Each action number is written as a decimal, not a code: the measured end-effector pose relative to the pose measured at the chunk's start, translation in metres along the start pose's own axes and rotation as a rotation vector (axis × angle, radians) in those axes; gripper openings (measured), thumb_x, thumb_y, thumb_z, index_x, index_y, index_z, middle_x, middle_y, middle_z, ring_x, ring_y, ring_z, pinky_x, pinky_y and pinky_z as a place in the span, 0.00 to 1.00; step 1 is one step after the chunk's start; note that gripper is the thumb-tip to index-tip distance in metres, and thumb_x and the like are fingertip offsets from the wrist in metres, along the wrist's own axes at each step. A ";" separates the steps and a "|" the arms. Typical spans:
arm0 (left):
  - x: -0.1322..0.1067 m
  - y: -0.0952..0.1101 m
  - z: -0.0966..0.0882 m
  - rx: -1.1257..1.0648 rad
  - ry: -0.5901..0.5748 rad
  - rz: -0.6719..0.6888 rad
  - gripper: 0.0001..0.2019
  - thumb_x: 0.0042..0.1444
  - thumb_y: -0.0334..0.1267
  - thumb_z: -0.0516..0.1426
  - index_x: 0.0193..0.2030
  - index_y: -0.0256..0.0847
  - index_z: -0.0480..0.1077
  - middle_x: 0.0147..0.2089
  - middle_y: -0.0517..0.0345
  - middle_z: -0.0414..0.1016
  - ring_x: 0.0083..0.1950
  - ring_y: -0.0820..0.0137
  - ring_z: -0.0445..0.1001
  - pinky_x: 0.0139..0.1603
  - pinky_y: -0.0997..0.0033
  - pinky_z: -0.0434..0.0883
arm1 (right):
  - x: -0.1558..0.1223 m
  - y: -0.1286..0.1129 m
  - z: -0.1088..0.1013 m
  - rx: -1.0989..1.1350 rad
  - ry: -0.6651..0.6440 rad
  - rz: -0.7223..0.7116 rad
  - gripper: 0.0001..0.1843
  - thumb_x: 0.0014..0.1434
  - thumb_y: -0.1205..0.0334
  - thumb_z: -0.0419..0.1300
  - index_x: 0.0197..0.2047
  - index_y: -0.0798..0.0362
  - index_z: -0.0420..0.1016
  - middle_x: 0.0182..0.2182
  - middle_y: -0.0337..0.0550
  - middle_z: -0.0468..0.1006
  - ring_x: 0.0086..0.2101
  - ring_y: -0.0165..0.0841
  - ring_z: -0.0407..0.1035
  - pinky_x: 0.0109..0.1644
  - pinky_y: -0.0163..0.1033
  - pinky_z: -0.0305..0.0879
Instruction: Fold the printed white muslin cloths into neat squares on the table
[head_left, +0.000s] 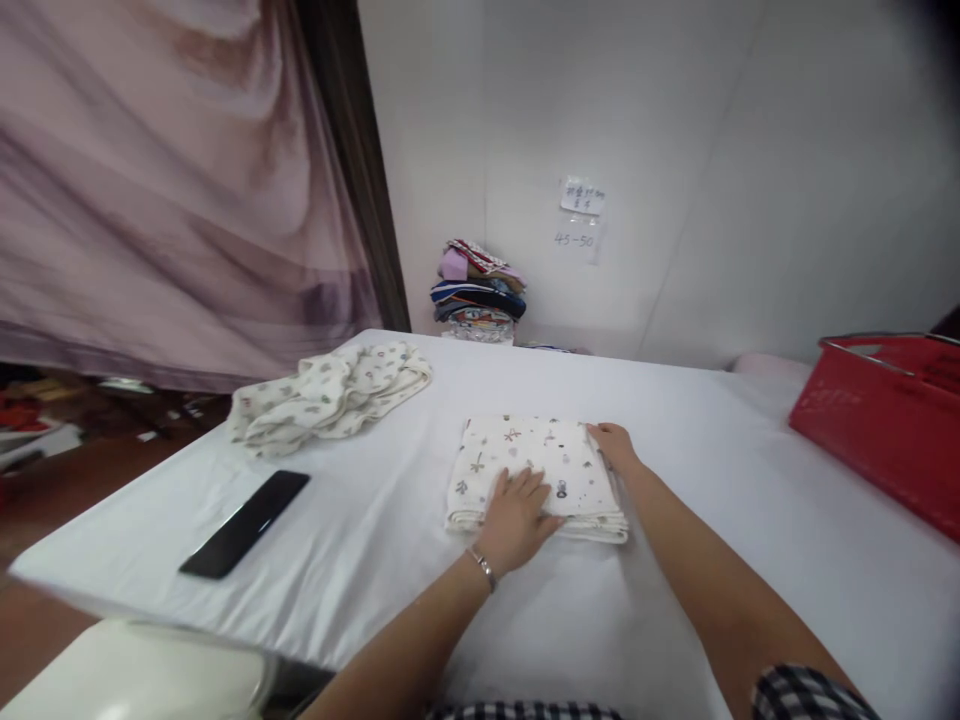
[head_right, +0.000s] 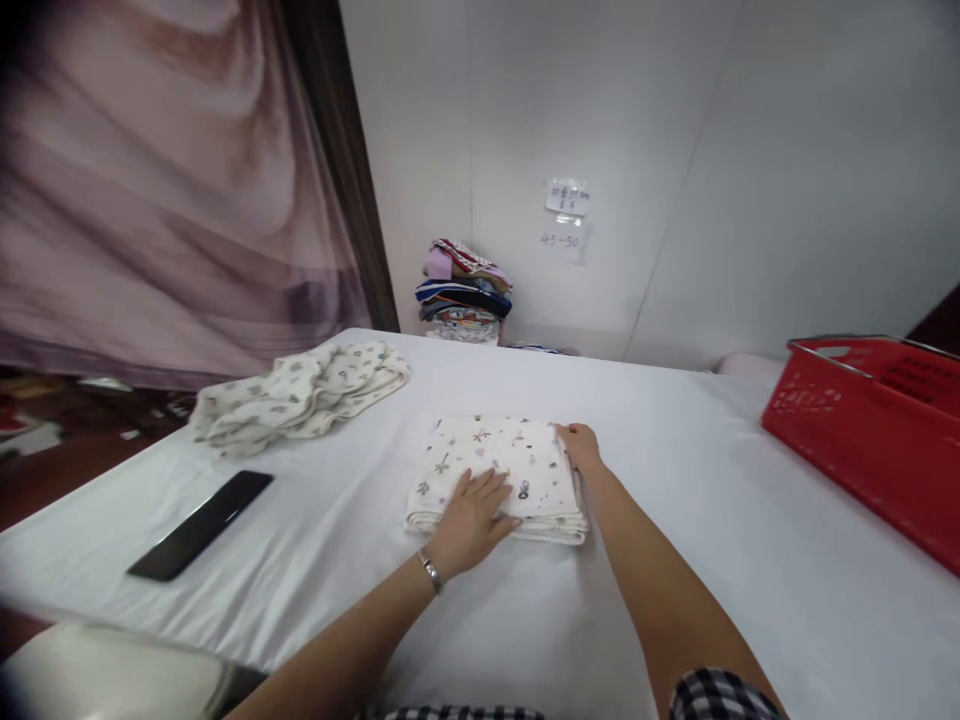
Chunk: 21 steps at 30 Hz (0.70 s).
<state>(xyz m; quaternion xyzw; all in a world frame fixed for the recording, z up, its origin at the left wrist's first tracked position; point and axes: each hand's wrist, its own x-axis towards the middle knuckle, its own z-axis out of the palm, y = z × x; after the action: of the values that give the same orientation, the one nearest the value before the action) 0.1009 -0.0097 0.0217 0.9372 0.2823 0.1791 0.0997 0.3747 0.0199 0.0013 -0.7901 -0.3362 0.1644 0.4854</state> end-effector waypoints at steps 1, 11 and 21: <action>-0.002 -0.004 -0.002 0.020 0.016 -0.035 0.24 0.58 0.55 0.43 0.54 0.44 0.64 0.60 0.53 0.63 0.63 0.60 0.54 0.63 0.46 0.46 | 0.001 -0.002 0.001 0.025 0.023 0.020 0.12 0.41 0.52 0.58 0.19 0.54 0.69 0.15 0.37 0.68 0.25 0.32 0.65 0.28 0.33 0.58; -0.019 -0.021 0.002 0.016 0.048 -0.129 0.25 0.57 0.56 0.44 0.55 0.45 0.63 0.61 0.54 0.62 0.64 0.58 0.53 0.63 0.47 0.48 | -0.012 0.002 -0.001 0.094 0.099 0.204 0.10 0.41 0.55 0.58 0.21 0.55 0.69 0.13 0.39 0.67 0.20 0.32 0.63 0.22 0.34 0.56; -0.008 -0.083 -0.035 -0.184 0.197 -0.655 0.18 0.60 0.45 0.44 0.48 0.40 0.69 0.52 0.50 0.71 0.52 0.64 0.68 0.52 0.65 0.63 | 0.003 0.001 0.003 0.051 -0.005 0.244 0.15 0.41 0.51 0.60 0.22 0.56 0.70 0.13 0.39 0.67 0.18 0.31 0.62 0.21 0.35 0.56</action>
<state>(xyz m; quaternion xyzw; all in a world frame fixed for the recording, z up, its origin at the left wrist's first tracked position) 0.0393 0.0568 0.0279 0.7623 0.5587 0.2519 0.2081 0.3751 0.0233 -0.0003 -0.8122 -0.2344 0.2326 0.4809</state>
